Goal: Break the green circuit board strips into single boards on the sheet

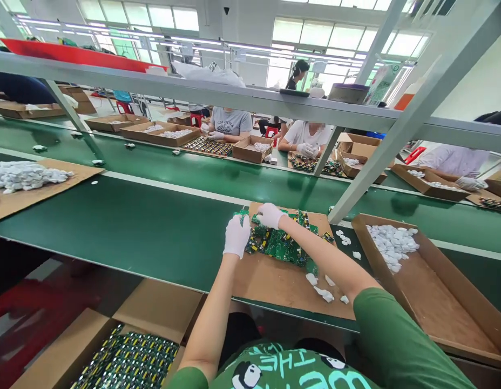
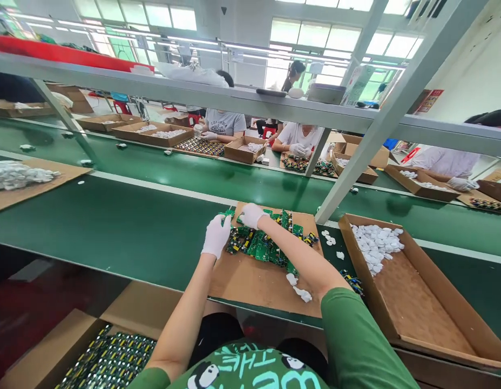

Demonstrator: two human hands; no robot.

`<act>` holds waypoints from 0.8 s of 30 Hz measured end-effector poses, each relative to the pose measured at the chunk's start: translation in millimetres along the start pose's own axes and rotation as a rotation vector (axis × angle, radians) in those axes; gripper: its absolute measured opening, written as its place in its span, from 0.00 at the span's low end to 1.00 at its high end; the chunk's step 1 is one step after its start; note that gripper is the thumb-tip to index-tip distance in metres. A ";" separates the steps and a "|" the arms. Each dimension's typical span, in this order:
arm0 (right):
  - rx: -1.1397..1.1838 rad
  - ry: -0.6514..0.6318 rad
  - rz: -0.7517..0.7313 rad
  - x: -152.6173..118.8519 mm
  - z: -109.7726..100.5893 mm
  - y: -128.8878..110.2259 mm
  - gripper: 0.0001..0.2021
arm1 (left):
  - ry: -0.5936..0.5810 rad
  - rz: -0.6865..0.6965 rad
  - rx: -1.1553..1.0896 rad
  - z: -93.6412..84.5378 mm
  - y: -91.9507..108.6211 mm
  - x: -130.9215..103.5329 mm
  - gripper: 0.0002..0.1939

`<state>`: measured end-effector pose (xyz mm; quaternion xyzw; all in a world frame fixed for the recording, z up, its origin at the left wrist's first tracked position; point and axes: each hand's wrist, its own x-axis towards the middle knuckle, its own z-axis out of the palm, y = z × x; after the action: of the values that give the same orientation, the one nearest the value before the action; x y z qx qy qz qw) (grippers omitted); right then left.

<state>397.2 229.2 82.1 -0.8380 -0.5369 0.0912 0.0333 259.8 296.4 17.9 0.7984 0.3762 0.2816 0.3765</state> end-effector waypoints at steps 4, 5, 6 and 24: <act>0.095 0.049 -0.091 -18.4 -11.2 8.5 0.12 | -0.119 0.064 0.010 -3.2 10.1 -6.4 0.17; 0.114 0.099 -0.078 -27.3 -18.9 18.8 0.14 | -0.151 0.077 0.007 -5.0 11.8 -9.9 0.19; 0.129 0.157 -0.046 -38.4 -27.2 33.1 0.16 | -0.182 0.088 0.001 -6.9 13.1 -13.7 0.21; 0.173 0.097 0.308 -171.3 49.8 196.0 0.25 | -0.172 0.169 -0.162 4.8 40.8 -51.3 0.21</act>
<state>493.3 -10.6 23.1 -0.9078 -0.3901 0.1006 0.1164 250.5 235.1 39.8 0.8153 0.2499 0.2723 0.4457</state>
